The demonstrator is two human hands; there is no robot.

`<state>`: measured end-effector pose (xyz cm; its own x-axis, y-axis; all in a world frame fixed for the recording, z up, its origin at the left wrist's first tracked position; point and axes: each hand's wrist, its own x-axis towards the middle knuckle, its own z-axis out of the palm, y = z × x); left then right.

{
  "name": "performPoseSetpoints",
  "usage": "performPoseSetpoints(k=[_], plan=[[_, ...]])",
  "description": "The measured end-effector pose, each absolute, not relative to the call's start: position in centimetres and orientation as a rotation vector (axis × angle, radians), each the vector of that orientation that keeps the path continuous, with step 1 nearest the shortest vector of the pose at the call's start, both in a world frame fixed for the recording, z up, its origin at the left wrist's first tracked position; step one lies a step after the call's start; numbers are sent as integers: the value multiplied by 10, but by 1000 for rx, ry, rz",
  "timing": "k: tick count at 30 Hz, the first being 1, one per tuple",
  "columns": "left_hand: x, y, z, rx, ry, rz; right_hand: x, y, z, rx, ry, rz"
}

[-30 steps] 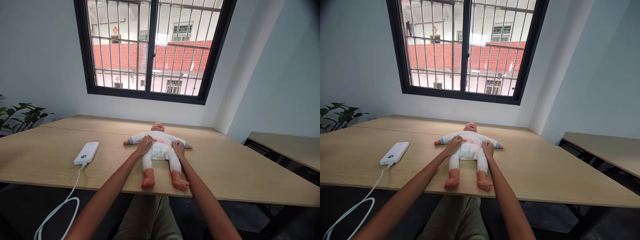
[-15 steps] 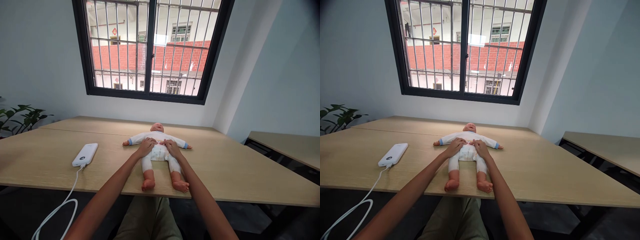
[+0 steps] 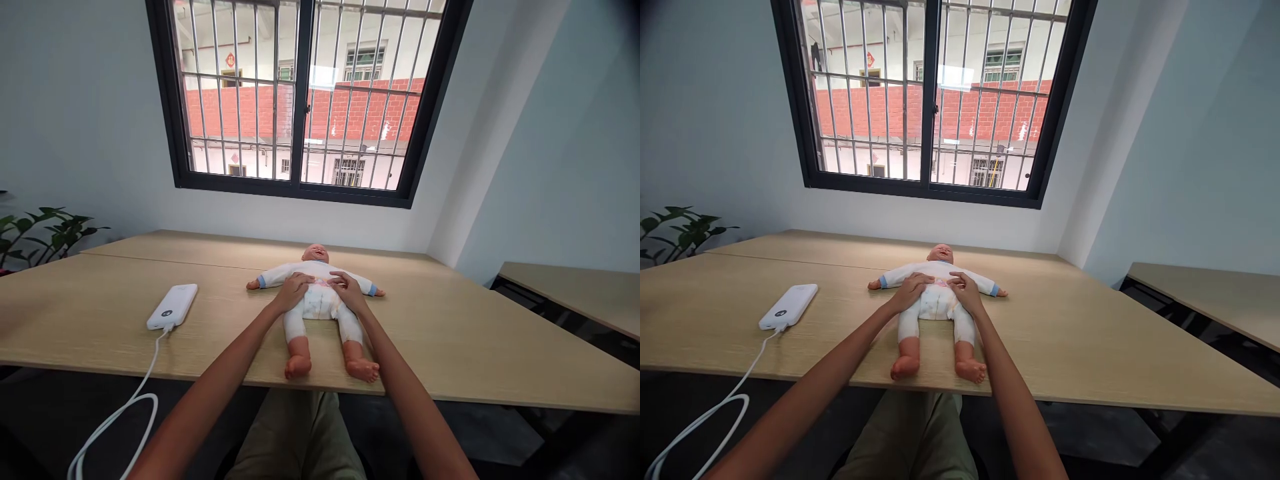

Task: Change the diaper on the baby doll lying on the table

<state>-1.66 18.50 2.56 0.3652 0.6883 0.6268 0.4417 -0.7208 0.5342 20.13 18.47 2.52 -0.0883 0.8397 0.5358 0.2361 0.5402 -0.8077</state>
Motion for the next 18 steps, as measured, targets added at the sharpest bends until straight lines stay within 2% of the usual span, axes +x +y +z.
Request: performPoseSetpoints(k=[6,10,14,18], plan=[[-18,185,26,2393,1082,1074,200,184,26,-940,-1626,732],[-18,185,26,2417,1098,1066,200,183,27,-952,-1635,748],[-17,182,28,2329,1027,1121,201,181,28,-935,-1618,800],[-19,185,31,1910,878,1382,206,182,29,-877,-1386,947]])
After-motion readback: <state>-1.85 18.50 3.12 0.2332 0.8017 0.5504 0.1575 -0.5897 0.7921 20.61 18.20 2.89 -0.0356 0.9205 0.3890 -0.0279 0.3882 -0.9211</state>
